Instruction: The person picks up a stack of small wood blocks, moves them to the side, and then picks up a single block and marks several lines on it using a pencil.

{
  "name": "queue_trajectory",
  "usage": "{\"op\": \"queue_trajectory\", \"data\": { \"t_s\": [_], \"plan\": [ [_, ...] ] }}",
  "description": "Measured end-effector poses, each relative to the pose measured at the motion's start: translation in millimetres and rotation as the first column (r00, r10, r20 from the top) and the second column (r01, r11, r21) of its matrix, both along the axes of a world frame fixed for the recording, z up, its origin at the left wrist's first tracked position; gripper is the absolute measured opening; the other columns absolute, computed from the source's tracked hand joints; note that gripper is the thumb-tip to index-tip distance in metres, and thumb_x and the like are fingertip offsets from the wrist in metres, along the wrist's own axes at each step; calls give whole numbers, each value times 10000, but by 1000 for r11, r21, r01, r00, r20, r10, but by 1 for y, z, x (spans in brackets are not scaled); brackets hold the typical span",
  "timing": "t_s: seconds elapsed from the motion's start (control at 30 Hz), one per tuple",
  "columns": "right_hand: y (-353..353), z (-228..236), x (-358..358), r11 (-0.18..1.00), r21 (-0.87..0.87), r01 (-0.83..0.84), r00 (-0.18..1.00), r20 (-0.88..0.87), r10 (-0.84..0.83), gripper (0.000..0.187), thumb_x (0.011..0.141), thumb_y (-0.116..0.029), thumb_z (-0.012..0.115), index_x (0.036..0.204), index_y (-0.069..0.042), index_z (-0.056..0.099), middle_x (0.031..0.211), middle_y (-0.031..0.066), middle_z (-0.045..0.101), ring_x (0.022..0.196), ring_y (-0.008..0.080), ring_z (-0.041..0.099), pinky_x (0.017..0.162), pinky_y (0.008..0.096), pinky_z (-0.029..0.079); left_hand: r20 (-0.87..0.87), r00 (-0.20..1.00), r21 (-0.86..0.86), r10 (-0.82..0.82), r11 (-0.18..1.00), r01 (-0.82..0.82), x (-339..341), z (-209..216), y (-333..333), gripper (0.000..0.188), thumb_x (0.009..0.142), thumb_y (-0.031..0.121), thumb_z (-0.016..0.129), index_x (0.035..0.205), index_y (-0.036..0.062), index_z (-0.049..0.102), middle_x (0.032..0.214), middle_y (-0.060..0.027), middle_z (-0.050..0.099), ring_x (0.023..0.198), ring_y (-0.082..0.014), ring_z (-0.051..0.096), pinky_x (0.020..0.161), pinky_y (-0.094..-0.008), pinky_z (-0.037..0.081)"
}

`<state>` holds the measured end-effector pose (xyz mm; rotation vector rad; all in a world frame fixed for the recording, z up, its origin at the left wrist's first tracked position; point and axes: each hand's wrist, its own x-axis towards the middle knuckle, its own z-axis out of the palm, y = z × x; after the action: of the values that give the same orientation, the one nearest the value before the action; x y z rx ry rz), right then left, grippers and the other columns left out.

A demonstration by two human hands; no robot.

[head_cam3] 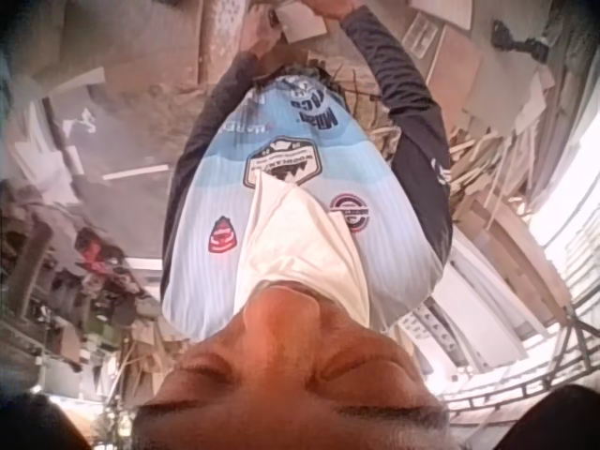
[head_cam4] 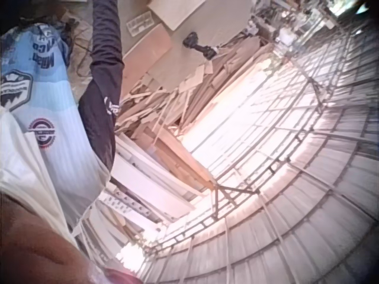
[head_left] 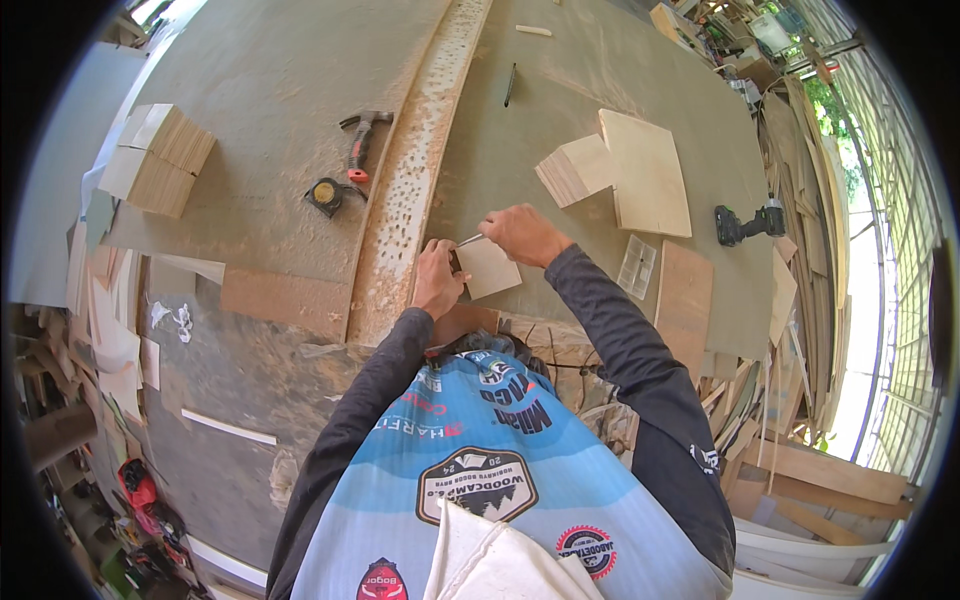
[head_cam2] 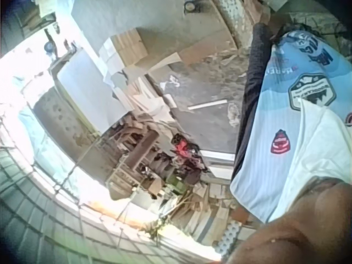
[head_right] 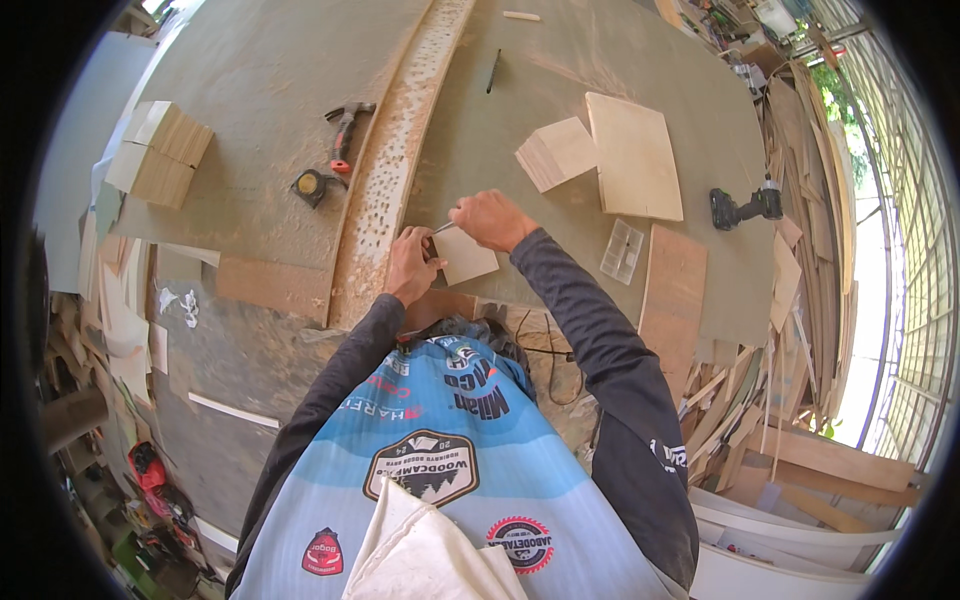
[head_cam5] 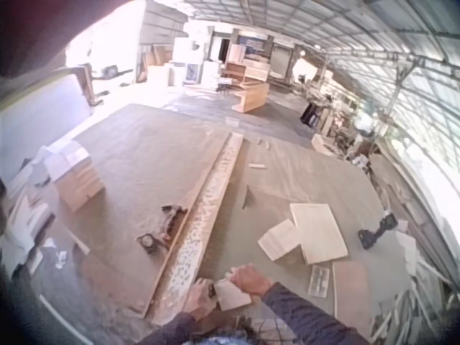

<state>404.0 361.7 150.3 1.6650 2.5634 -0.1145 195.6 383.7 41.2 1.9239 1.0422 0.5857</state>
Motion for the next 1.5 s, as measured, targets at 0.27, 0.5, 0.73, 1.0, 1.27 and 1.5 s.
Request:
{"op": "queue_trajectory", "data": {
  "t_s": [0.27, 0.5, 0.73, 1.0, 1.27, 1.5],
  "plan": [
    [16, -2, 7, 999, 17, -52, 999, 15, 52, 113, 785, -10, 701, 884, -60, 680, 899, 131, 721, 855, 330, 752, 722, 436, 606, 9, 1000, -74, -18, 997, 18, 1, 2, -1, 489, 687, -25, 860, 1120, -21, 635, 1030, -166, 580, 900, -334, 593, 809, -443, 502],
    [27, 7, 1, 997, -14, -75, 994, 78, 76, 90, 827, -34, 679, 914, -57, 688, 936, 129, 727, 889, 325, 754, 737, 424, 607, 7, 999, -101, -34, 994, 35, 0, 0, 0, 521, 702, -25, 839, 1161, -22, 592, 1108, -205, 581, 1060, -414, 579, 925, -484, 484],
    [31, 1, 2, 995, 13, -104, 992, 73, 103, 73, 873, -74, 641, 923, -63, 694, 954, 114, 734, 905, 307, 756, 752, 416, 611, 6, 1000, -103, -30, 994, 30, 1, -6, -1, 520, 699, -30, 839, 1160, -30, 599, 1138, -219, 587, 1106, -431, 575, 957, -487, 485],
    [33, -4, 2, 980, 90, -175, 982, 89, 167, 65, 875, -92, 642, 905, -86, 699, 940, 94, 727, 899, 284, 754, 747, 395, 611, 3, 999, -104, -35, 994, 35, 1, -4, 0, 514, 693, -30, 842, 1150, -37, 606, 1137, -221, 589, 1110, -436, 573, 970, -492, 480],
    [28, 17, -11, 992, -128, 2, 997, 80, 9, 106, 792, -89, 735, 886, -43, 720, 884, 169, 740, 882, 352, 750, 776, 442, 603, 5, 999, -100, -39, 994, 39, 0, -2, 1, 500, 694, -34, 837, 1141, -34, 613, 1121, -217, 591, 1094, -433, 574, 956, -492, 481],
    [9, 13, -10, 944, -273, 185, 864, -414, -288, 162, 867, -105, 738, 918, 49, 744, 779, 200, 743, 734, 292, 760, 683, 395, 580, 31, 999, -119, -33, 992, 36, 0, -4, 3, 489, 676, -29, 861, 1102, -27, 619, 1056, -191, 589, 1004, -388, 591, 876, -464, 502]
  ]
}}
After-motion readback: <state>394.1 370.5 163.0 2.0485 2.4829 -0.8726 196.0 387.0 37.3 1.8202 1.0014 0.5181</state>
